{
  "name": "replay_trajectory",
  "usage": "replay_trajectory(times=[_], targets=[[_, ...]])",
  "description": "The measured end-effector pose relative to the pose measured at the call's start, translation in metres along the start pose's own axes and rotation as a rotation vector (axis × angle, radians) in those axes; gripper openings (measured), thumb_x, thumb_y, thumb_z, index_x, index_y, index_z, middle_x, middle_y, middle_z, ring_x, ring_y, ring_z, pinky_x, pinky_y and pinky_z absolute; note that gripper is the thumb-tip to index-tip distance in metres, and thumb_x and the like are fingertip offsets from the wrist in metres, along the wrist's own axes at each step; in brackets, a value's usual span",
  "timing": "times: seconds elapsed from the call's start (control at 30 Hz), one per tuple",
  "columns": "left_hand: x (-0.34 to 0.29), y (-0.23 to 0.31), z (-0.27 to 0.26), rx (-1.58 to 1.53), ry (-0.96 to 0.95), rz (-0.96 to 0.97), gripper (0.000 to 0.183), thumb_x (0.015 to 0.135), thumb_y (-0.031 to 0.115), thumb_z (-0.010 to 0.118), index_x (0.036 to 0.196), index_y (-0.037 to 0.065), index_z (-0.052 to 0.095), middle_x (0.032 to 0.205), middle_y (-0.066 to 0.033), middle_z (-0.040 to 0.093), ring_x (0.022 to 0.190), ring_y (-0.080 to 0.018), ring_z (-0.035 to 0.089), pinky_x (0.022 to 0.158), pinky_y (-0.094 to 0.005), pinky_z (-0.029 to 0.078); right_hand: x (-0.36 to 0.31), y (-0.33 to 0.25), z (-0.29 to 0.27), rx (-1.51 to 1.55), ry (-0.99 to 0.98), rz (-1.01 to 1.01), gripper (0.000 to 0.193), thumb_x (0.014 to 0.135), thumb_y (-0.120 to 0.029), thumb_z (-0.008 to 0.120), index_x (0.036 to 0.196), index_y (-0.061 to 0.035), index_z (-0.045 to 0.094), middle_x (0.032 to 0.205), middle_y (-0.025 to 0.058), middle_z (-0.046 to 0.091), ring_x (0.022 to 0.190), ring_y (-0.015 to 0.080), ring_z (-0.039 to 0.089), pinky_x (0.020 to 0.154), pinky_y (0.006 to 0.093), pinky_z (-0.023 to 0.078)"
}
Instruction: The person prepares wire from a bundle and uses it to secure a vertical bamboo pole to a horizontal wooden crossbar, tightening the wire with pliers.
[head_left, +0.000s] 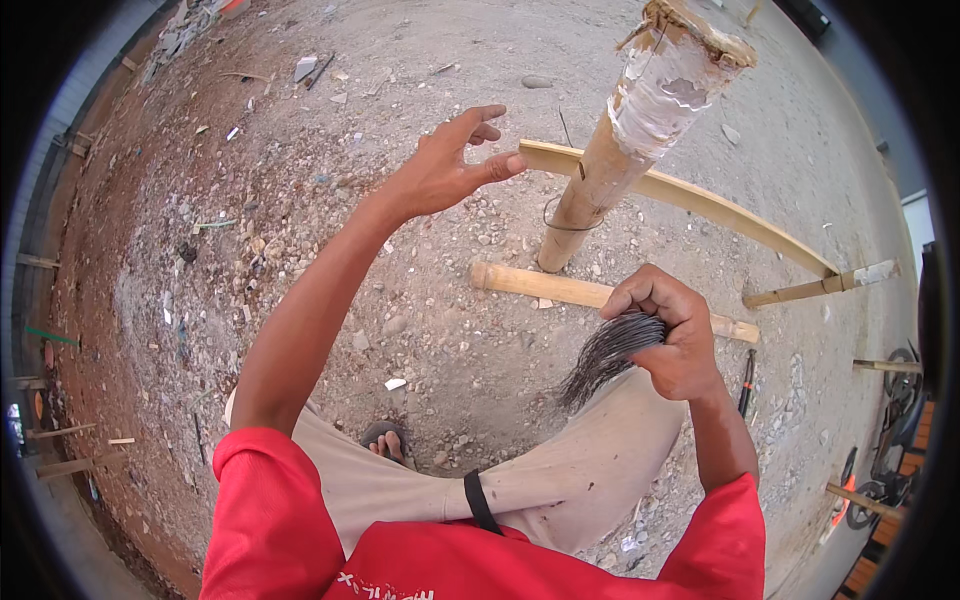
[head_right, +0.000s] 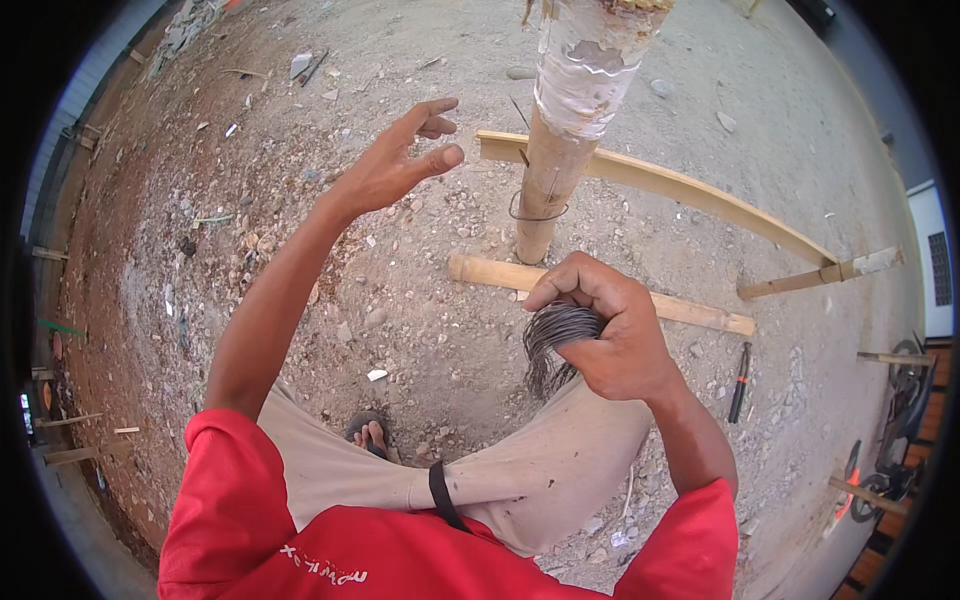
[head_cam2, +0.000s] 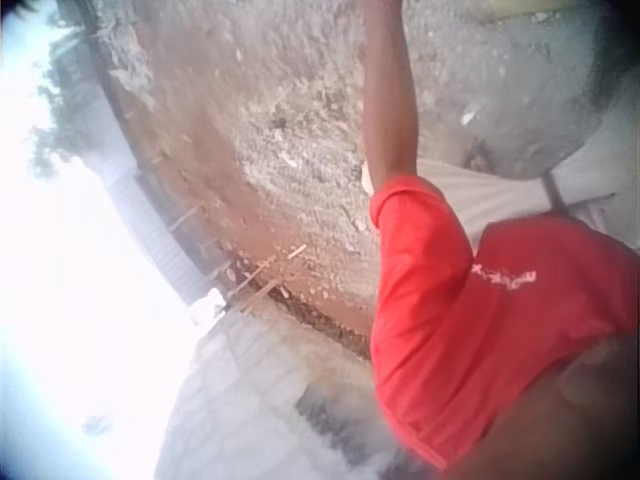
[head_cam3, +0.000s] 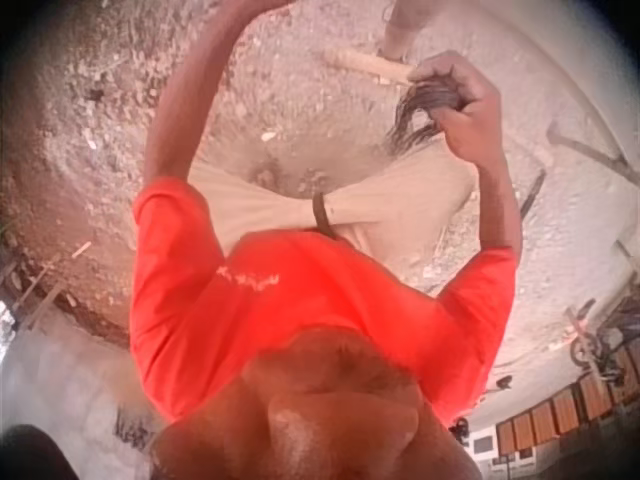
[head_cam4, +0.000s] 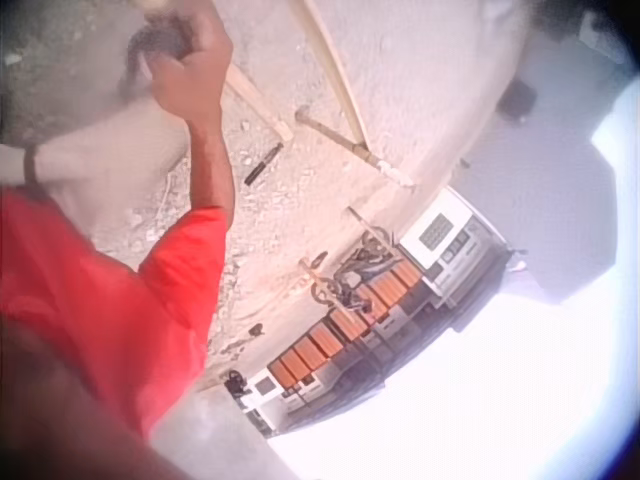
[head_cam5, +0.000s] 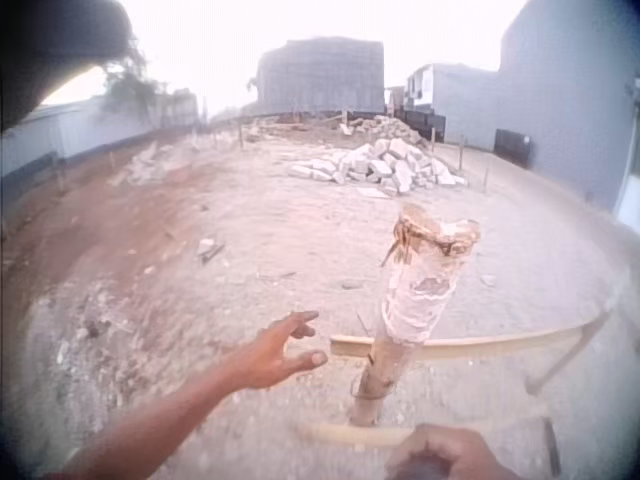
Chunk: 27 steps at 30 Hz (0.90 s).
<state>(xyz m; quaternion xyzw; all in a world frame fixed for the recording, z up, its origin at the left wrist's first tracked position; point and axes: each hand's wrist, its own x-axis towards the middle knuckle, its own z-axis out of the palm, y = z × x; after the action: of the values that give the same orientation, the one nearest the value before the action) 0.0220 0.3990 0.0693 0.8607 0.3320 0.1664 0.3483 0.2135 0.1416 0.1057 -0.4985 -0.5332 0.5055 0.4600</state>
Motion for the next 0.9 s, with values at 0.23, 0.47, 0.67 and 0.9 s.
replay_trajectory(times=[0.23, 0.47, 0.67, 0.9], targets=[[-0.105, -0.023, -0.101, -0.148, 0.288, -0.062, 0.069, 0.1, 0.061, 0.038, 0.141, 0.005, 0.048, 0.126, -0.0148, 0.059, 0.112, -0.0252, 0.058, 0.094, -0.0376, 0.047, 0.095, -0.078, 0.114, -0.154, 0.368, -0.701, 0.025, 0.077, 0.009, 0.054, 0.099, 0.002, 0.065, 0.094, 0.0044, 0.063, 0.079, 0.008, 0.057, 0.07, 0.0218, 0.046], [-0.207, -0.02, -0.121, -0.696, 0.905, -0.392, 0.077, 0.097, 0.066, 0.041, 0.129, -0.003, 0.054, 0.099, -0.012, 0.062, 0.093, -0.0191, 0.058, 0.081, -0.0334, 0.048, 0.181, -0.036, 0.214, -0.092, 0.552, -1.076, 0.037, 0.07, 0.002, 0.064, 0.106, -0.0064, 0.062, 0.09, 0.0113, 0.065, 0.077, 0.0263, 0.062, 0.069, 0.0357, 0.05], [-0.226, -0.059, -0.048, -1.629, 0.369, -0.616, 0.069, 0.091, 0.071, 0.049, 0.116, 0.007, 0.061, 0.1, -0.0076, 0.067, 0.093, -0.0182, 0.062, 0.084, -0.0359, 0.048, 0.159, 0.063, 0.285, -0.411, 0.35, -0.636, 0.043, 0.071, -0.008, 0.067, 0.113, -0.0051, 0.058, 0.101, 0.0169, 0.063, 0.098, 0.0354, 0.057, 0.089, 0.0448, 0.043], [-0.247, -0.117, 0.006, -1.371, 0.356, -0.932, 0.039, 0.094, 0.049, 0.061, 0.102, 0.011, 0.063, 0.085, -0.0035, 0.068, 0.079, -0.0104, 0.062, 0.066, -0.0297, 0.042, 0.117, 0.098, 0.288, -0.26, 0.049, -0.021, 0.051, 0.086, -0.019, 0.064, 0.13, -0.0003, 0.046, 0.109, 0.0217, 0.063, 0.105, 0.0375, 0.062, 0.093, 0.0451, 0.045]])
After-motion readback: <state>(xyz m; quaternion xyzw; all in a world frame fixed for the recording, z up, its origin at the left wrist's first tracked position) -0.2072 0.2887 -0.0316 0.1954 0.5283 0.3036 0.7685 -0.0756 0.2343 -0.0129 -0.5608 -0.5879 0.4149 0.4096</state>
